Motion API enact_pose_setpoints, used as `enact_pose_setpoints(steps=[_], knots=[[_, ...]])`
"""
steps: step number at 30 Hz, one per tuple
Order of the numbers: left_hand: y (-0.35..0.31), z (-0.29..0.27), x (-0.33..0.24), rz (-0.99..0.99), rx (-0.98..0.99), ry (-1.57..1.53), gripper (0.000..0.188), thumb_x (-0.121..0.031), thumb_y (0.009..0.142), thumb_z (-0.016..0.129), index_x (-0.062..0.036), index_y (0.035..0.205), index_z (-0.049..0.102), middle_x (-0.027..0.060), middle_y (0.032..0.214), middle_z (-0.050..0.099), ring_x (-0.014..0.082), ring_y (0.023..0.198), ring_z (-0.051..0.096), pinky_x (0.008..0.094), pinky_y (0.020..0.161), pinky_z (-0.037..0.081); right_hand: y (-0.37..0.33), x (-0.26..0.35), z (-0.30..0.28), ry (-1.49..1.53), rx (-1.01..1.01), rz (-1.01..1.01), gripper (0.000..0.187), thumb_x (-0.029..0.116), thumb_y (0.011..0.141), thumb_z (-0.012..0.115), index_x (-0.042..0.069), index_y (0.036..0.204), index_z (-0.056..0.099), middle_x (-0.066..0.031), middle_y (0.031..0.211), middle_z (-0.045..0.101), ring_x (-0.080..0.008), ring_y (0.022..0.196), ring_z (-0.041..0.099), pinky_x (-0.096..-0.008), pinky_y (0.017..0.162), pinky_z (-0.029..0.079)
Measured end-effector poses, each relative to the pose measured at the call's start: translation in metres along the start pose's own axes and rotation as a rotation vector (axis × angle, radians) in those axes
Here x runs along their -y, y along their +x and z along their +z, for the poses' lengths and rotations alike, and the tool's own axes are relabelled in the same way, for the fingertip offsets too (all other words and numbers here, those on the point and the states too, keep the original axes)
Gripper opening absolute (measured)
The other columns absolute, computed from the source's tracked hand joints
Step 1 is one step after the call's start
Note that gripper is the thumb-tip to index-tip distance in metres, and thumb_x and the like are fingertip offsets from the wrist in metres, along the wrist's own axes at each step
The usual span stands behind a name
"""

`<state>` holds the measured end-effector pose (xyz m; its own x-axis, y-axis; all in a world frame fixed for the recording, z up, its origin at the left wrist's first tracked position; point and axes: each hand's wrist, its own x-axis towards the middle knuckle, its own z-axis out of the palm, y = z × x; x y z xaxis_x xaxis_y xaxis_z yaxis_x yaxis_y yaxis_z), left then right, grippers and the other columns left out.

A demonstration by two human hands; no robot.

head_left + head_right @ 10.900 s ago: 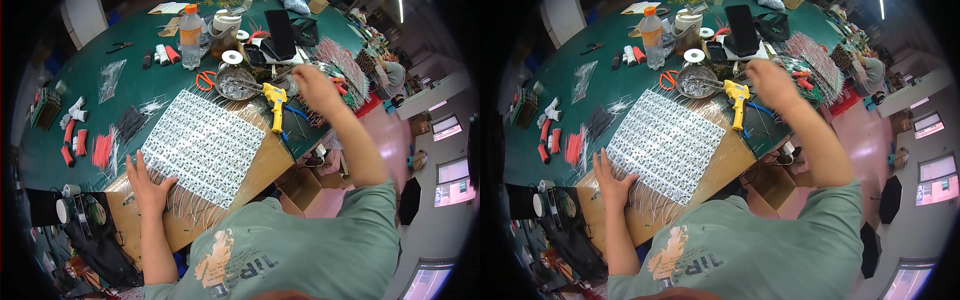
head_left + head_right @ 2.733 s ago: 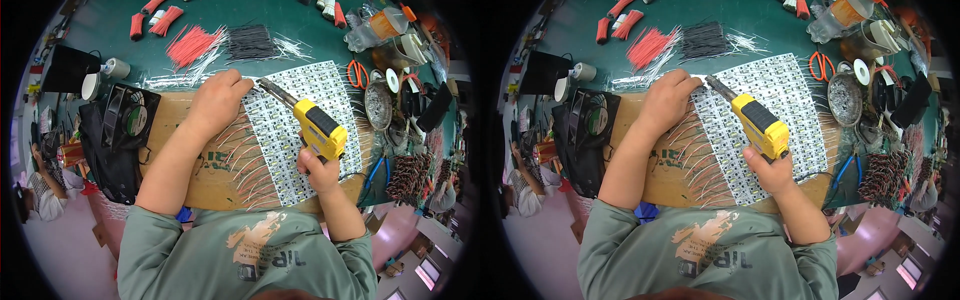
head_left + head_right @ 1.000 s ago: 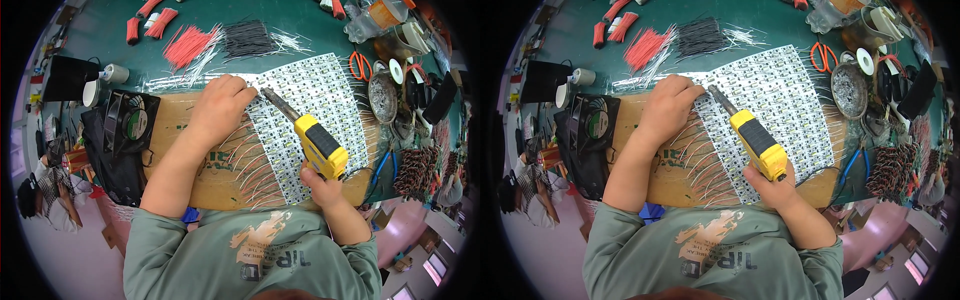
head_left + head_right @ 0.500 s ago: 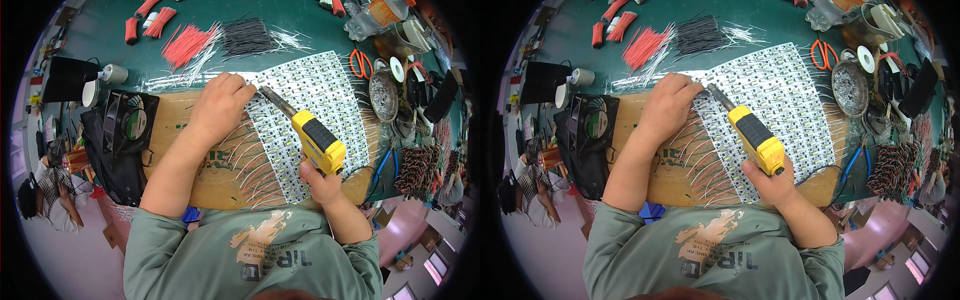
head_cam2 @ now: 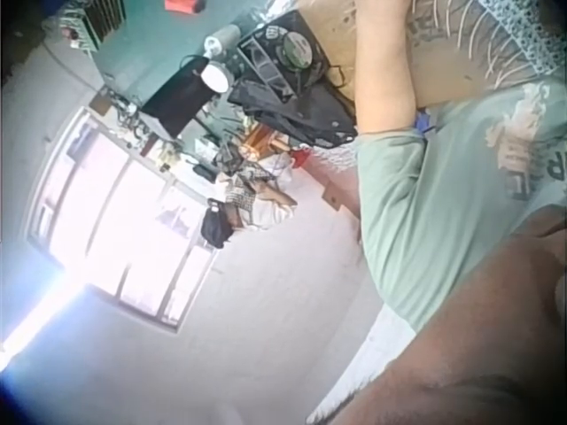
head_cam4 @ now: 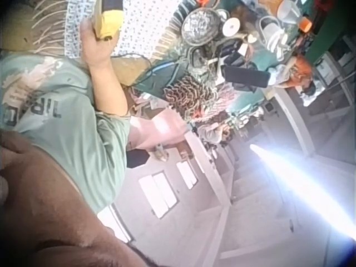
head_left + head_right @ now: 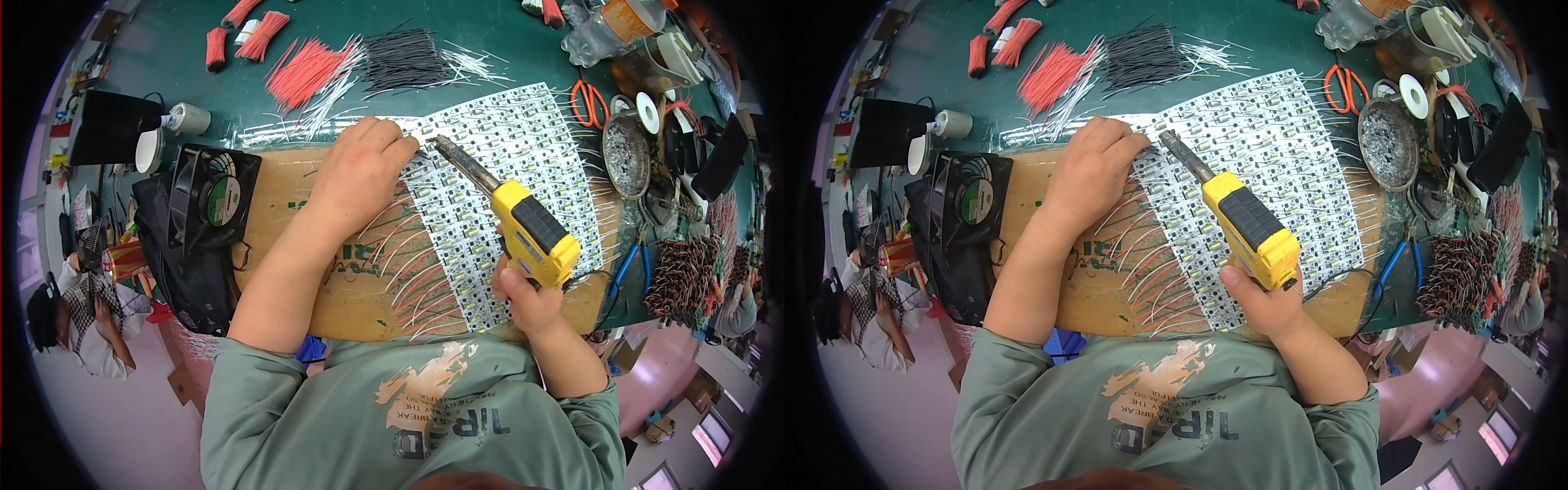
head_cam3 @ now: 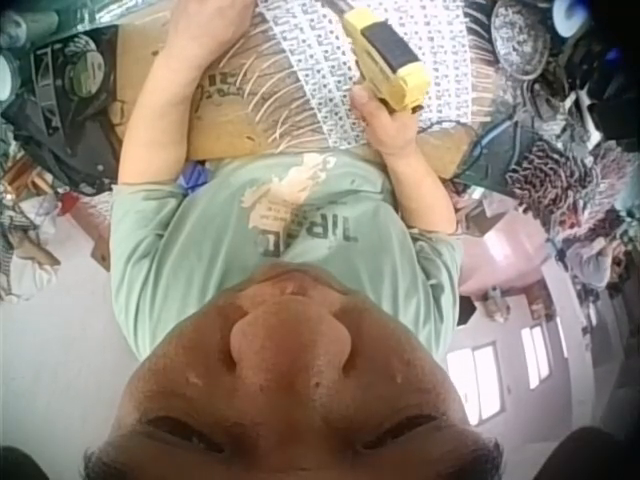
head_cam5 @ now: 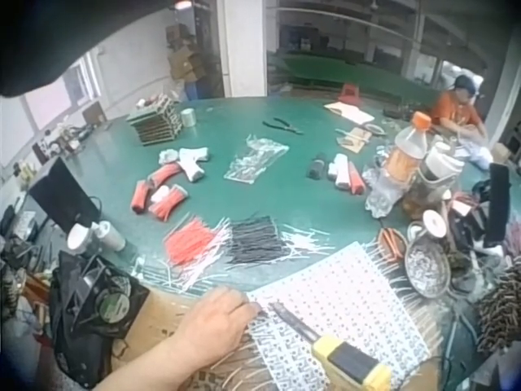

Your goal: The person picks up wires from the table by hand, arranges them along the edge of an LED board, and solders the wires to the board using a soldering iron.

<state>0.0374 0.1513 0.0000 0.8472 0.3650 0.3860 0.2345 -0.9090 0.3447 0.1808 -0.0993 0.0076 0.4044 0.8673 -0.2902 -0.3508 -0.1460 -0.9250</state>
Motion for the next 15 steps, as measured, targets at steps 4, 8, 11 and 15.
enact_pose_setpoints(steps=[4,8,11,15], knots=[[0.002,-0.003,-0.002,0.016,-0.044,0.017,0.025,0.001,0.069,0.063,-0.0053,0.093,0.065,0.0083,0.088,0.059,0.0283,0.086,0.057,0.0383,0.076,0.047,-0.003,0.001,-0.003,-0.079,0.008,-0.012,0.030,0.004,0.083,0.070,0.002,0.111,0.058,-0.0029,0.089,0.062,-0.0106,0.076,0.058,-0.0264,0.066,0.048],[0.002,-0.006,-0.009,0.036,-0.095,0.031,0.024,0.001,0.070,0.062,-0.0062,0.093,0.066,0.0075,0.086,0.060,0.0278,0.085,0.058,0.0382,0.076,0.047,-0.011,0.000,-0.003,-0.040,-0.016,-0.017,0.029,0.004,0.083,0.070,0.002,0.110,0.058,-0.0025,0.088,0.062,-0.0105,0.076,0.058,-0.0267,0.067,0.048],[0.000,-0.004,-0.010,0.071,-0.066,-0.003,0.021,0.000,0.071,0.062,-0.0067,0.092,0.066,0.0070,0.084,0.060,0.0277,0.083,0.059,0.0384,0.075,0.047,-0.013,0.001,-0.001,-0.153,-0.026,-0.050,0.057,0.015,0.085,0.062,-0.006,0.134,0.042,-0.0077,0.072,0.055,-0.0119,0.053,0.047,-0.0247,0.047,0.038],[-0.002,-0.003,-0.008,0.037,-0.045,0.011,0.021,0.000,0.072,0.062,-0.0063,0.091,0.067,0.0072,0.084,0.060,0.0276,0.082,0.059,0.0379,0.075,0.047,-0.014,0.002,-0.004,-0.087,-0.022,-0.008,0.041,0.009,0.084,0.065,-0.002,0.121,0.051,-0.0051,0.080,0.058,-0.0107,0.064,0.052,-0.0252,0.057,0.043]])
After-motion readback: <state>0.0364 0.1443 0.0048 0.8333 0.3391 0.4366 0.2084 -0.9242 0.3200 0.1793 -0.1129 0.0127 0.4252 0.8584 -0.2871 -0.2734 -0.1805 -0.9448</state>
